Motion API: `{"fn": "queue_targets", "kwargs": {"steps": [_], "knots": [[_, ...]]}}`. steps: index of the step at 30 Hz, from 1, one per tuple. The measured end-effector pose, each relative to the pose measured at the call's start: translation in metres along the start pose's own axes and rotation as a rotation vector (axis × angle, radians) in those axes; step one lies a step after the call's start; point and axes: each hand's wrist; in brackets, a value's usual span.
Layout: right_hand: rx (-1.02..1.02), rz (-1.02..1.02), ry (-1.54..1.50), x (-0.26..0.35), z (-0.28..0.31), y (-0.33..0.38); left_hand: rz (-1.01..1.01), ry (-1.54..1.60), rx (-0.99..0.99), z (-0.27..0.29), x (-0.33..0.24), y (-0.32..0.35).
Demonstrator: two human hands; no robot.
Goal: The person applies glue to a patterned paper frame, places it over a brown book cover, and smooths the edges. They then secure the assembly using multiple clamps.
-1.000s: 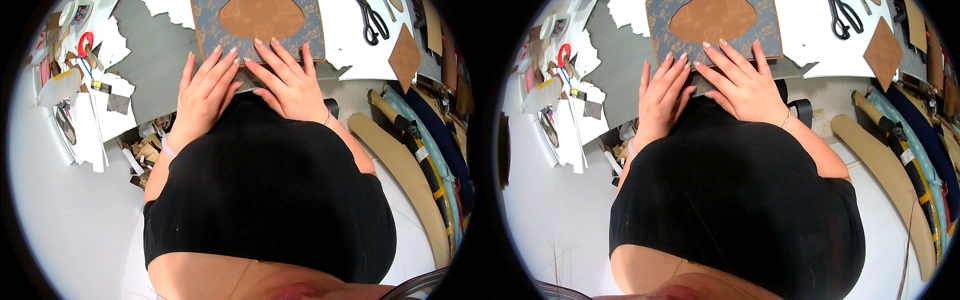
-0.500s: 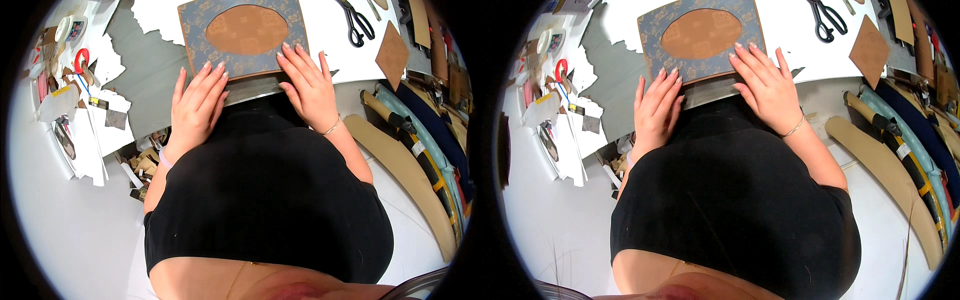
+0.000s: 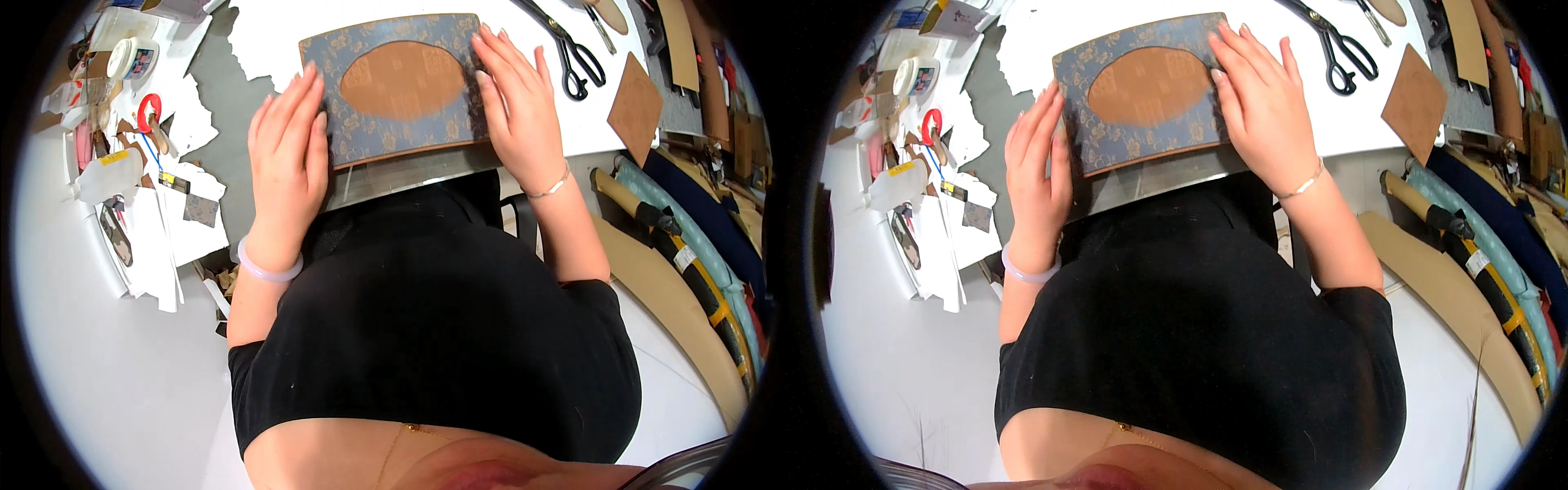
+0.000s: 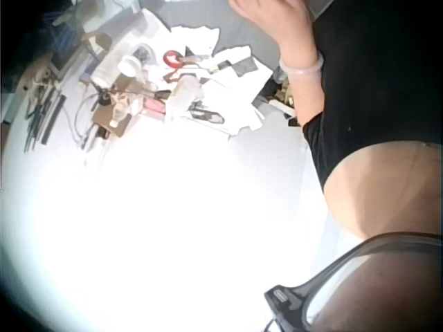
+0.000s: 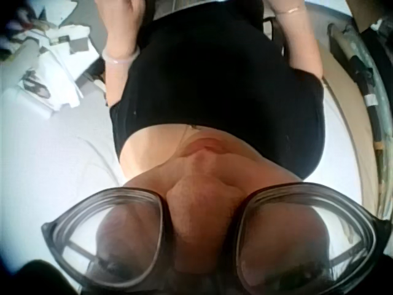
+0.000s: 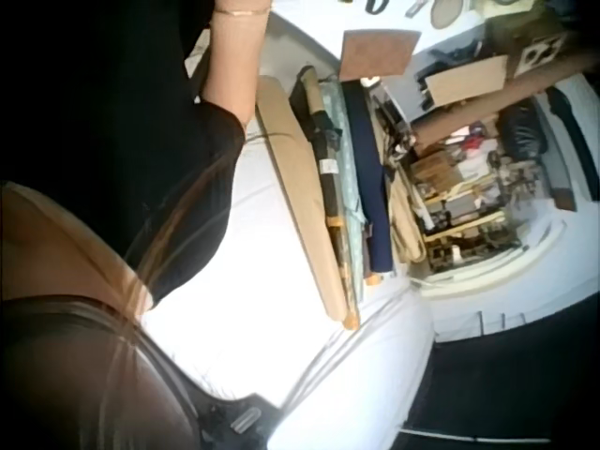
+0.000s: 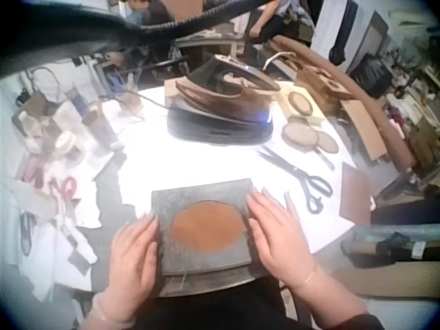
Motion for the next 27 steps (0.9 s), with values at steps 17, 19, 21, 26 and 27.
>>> {"fn": "queue_targets", "kwargs": {"steps": [17,19,21,26,27], "knots": [[0.332,-0.015,-0.042,-0.001,-0.026,-0.056,0.034,-0.067,0.372,-0.019,0.007,-0.044],[0.351,-0.044,-0.08,-0.001,-0.025,-0.057,0.034,-0.064,0.389,-0.02,0.007,-0.044],[0.361,-0.063,-0.103,-0.002,-0.026,-0.058,0.036,-0.056,0.401,-0.02,0.008,-0.045],[0.36,-0.075,-0.112,-0.002,-0.027,-0.057,0.053,-0.063,0.397,-0.021,0.008,-0.046],[0.353,-0.064,-0.099,-0.002,-0.026,-0.058,0.038,-0.077,0.384,-0.02,0.008,-0.047]]}}
Point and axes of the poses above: each hand's wrist, its own y-axis away from the middle knuckle, its own z-axis out of the back of the hand, x = y × z, and after that the axes turned 10 degrees about -y, right-handed
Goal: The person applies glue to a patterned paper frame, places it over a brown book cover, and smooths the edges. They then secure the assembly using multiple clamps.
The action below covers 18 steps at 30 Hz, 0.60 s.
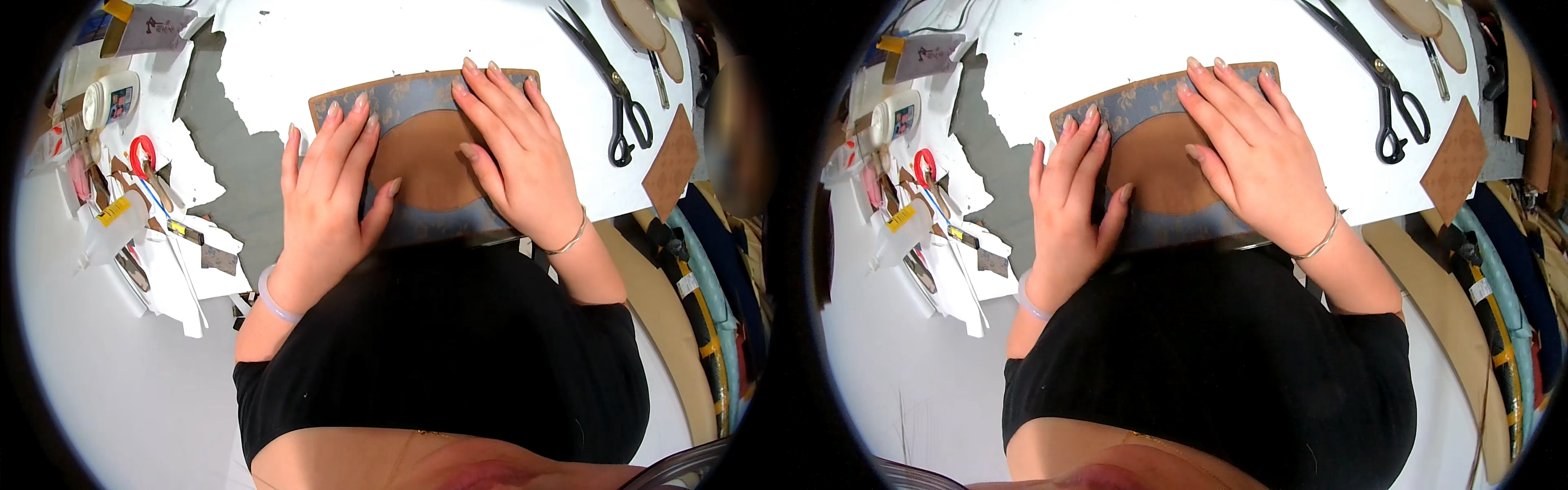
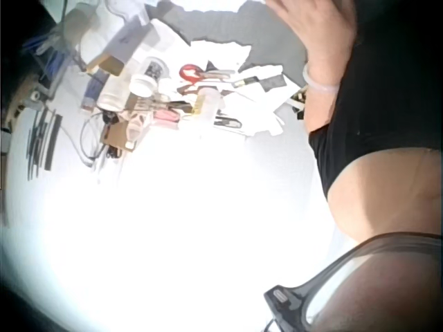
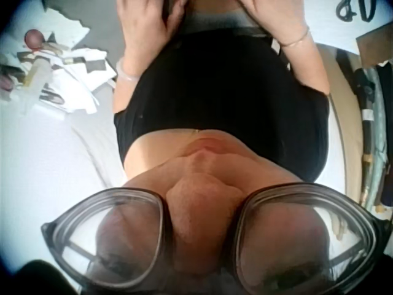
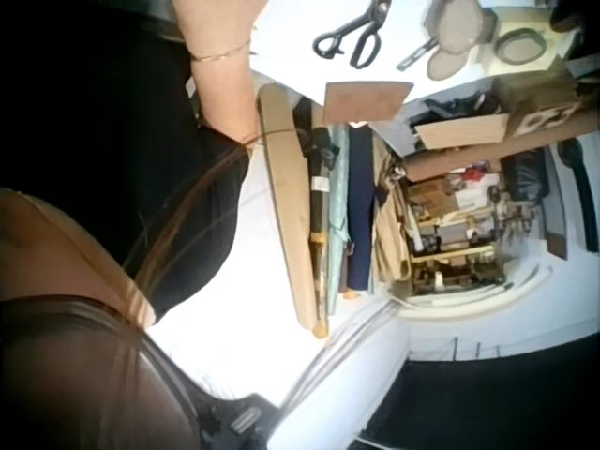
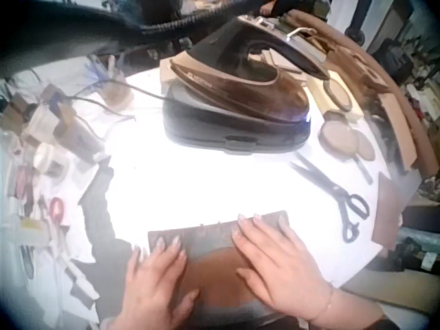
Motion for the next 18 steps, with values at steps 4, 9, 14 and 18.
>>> {"fn": "queue_targets", "kwargs": {"steps": [4,9,14,18], "knots": [[-0.079,0.078,-0.02,-0.012,0.006,-0.01,-0.026,0.005,-0.112,0.004,0.012,-0.014],[-0.099,-0.053,-0.288,-0.026,0.024,-0.045,0.018,0.189,-0.317,-0.006,0.031,-0.048],[-0.1,-0.03,-0.51,-0.036,0.005,-0.056,0.145,0.386,-0.21,-0.016,0.024,-0.06],[-0.183,0.057,-0.372,-0.037,-0.001,-0.058,0.168,0.393,-0.219,-0.024,0.023,-0.062]]}}
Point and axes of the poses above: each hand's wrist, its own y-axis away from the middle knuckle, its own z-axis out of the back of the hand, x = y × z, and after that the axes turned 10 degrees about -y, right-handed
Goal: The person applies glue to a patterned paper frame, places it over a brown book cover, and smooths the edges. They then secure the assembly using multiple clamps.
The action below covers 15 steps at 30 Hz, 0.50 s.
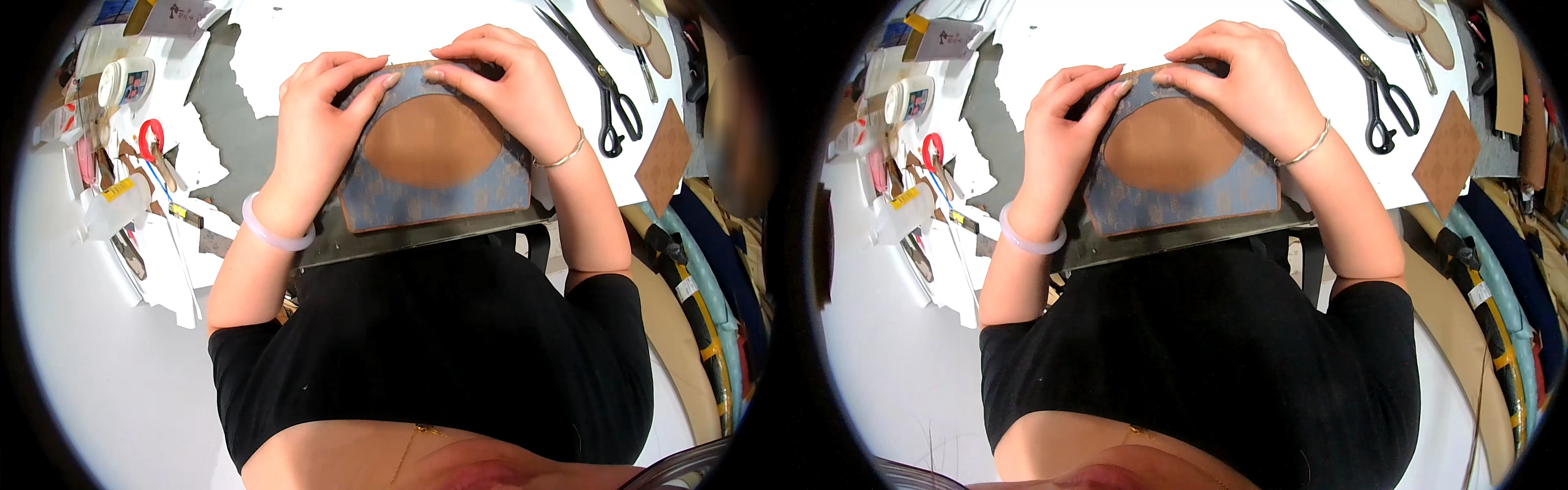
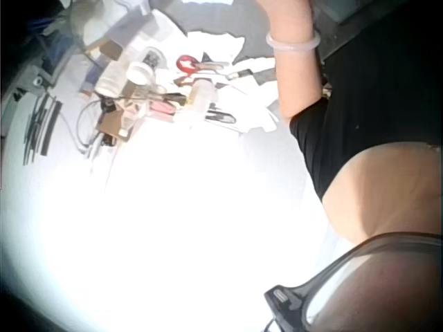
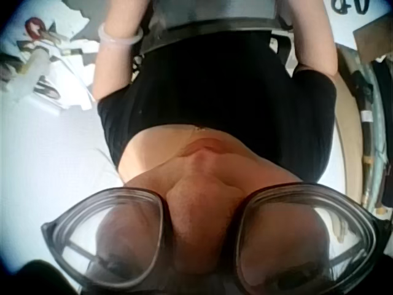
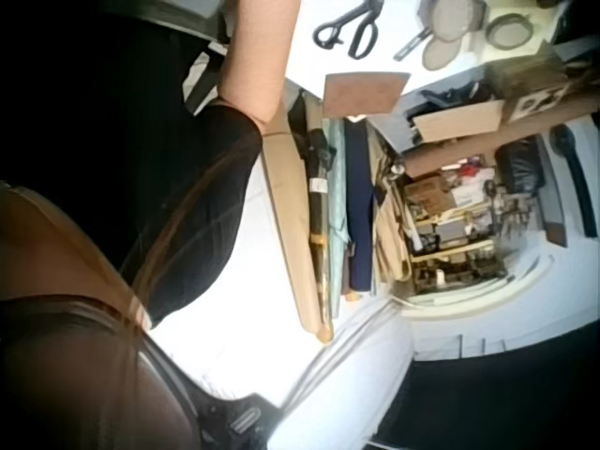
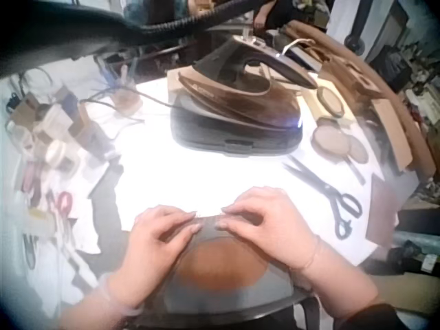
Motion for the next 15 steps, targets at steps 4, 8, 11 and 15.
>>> {"fn": "queue_targets", "kwargs": {"steps": [4,8,11,15], "knots": [[0.008,0.027,0.115,0.003,0.0,0.0,0.038,0.04,-0.026,-0.004,-0.003,0.0],[0.003,-0.006,0.13,0.003,-0.002,0.001,0.042,0.044,-0.06,-0.009,-0.001,0.002],[0.016,-0.057,0.118,0.004,-0.002,0.001,0.056,0.068,-0.06,-0.011,0.0,0.002],[0.03,-0.069,0.124,0.004,-0.001,-0.001,0.07,0.102,-0.055,-0.013,0.002,0.003]]}}
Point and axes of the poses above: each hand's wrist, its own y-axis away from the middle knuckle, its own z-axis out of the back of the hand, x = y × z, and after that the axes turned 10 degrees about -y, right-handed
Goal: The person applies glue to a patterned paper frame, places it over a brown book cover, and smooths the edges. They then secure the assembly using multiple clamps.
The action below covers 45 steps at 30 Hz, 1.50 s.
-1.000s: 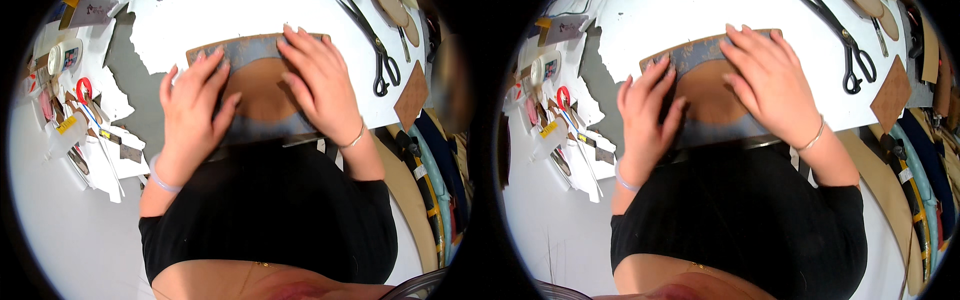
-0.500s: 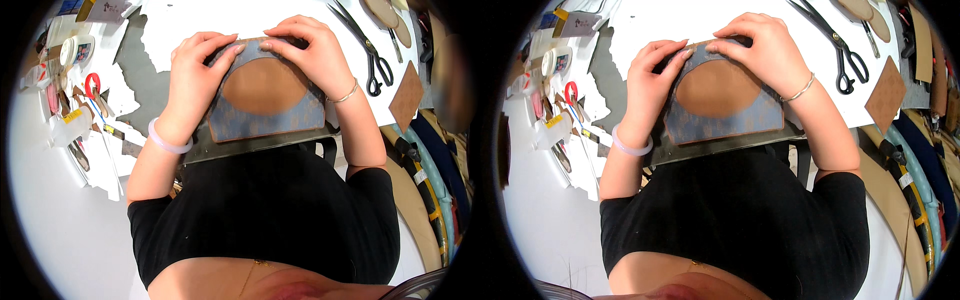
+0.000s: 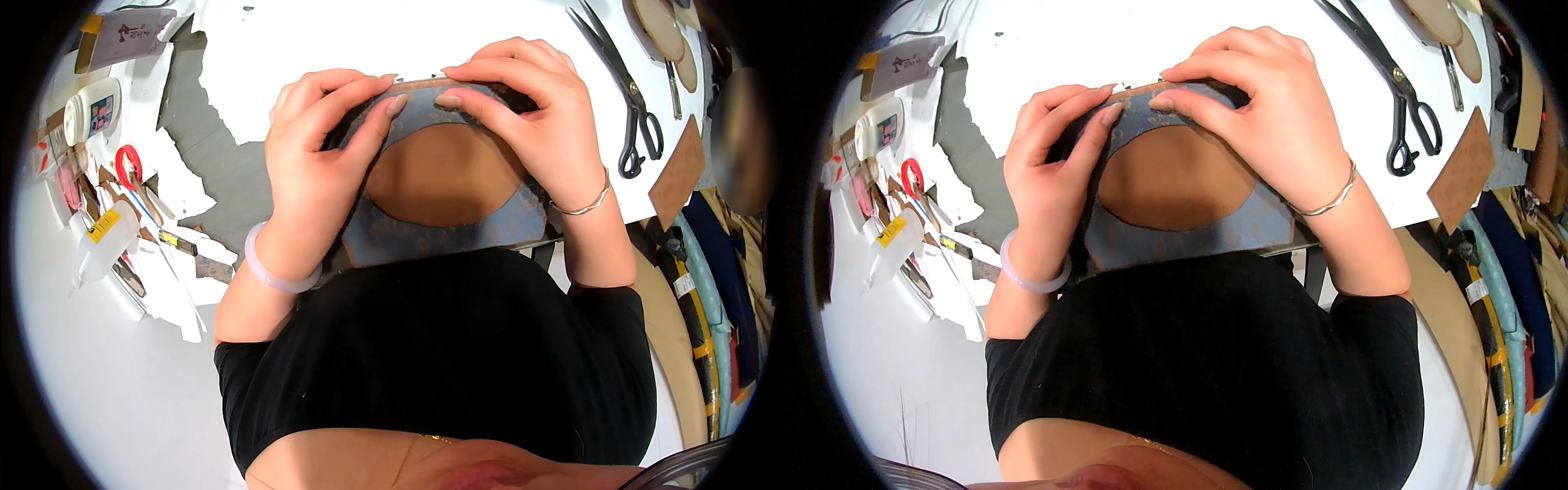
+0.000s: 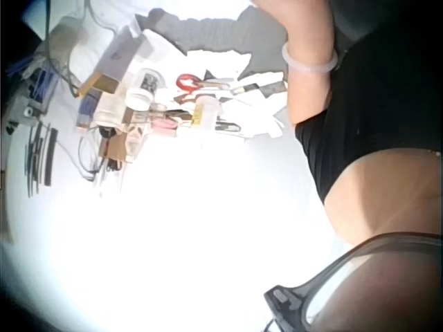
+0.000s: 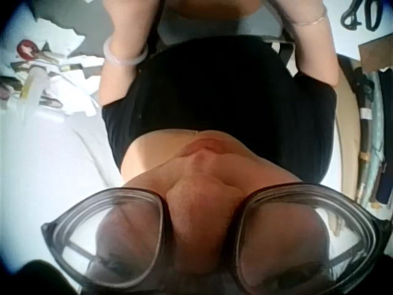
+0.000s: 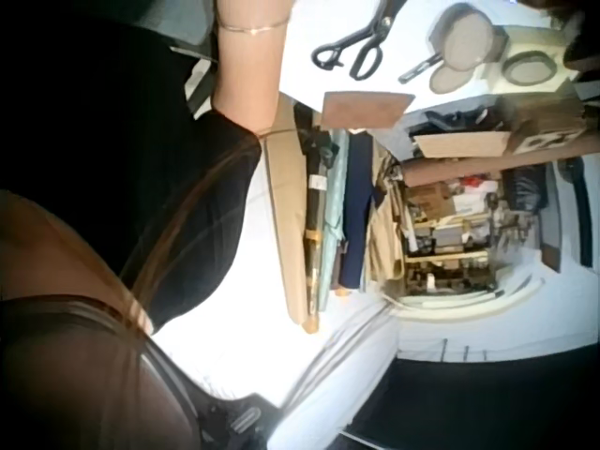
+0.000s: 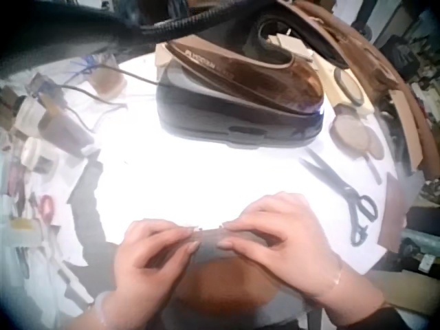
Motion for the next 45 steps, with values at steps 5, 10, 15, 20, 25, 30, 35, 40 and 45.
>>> {"fn": "queue_targets", "kwargs": {"steps": [5,10,15,20,25,30,35,40,45], "knots": [[0.005,-0.005,-0.008,-0.0021,-0.0008,-0.0013,-0.033,-0.03,0.058,0.0044,-0.001,-0.0013],[0.047,-0.013,-0.001,-0.0002,0.0026,-0.0027,-0.063,-0.04,0.052,0.0044,0.0008,-0.0027],[0.05,-0.009,0.0,-0.0003,0.0026,-0.0029,-0.067,-0.047,0.053,0.0055,0.0001,-0.003],[0.056,-0.001,0.016,-0.0014,0.0024,-0.0029,-0.066,-0.054,0.052,0.0049,0.0003,-0.0029],[0.058,-0.016,0.018,-0.0007,0.0026,-0.0028,-0.051,-0.043,0.019,0.002,0.0007,-0.0034],[0.058,-0.014,0.02,-0.0011,0.0029,-0.003,-0.066,-0.047,0.055,0.0048,0.0005,-0.0032],[0.058,-0.008,0.02,-0.001,0.0031,-0.0035,-0.049,-0.041,0.064,0.0056,0.0,-0.0029],[0.048,-0.017,0.0,-0.0007,0.0024,-0.0034,-0.046,-0.042,0.062,0.0054,-0.0011,-0.0033],[0.023,0.007,0.009,-0.0019,0.0009,-0.0031,-0.047,-0.045,0.058,0.0052,-0.0012,-0.003]]}}
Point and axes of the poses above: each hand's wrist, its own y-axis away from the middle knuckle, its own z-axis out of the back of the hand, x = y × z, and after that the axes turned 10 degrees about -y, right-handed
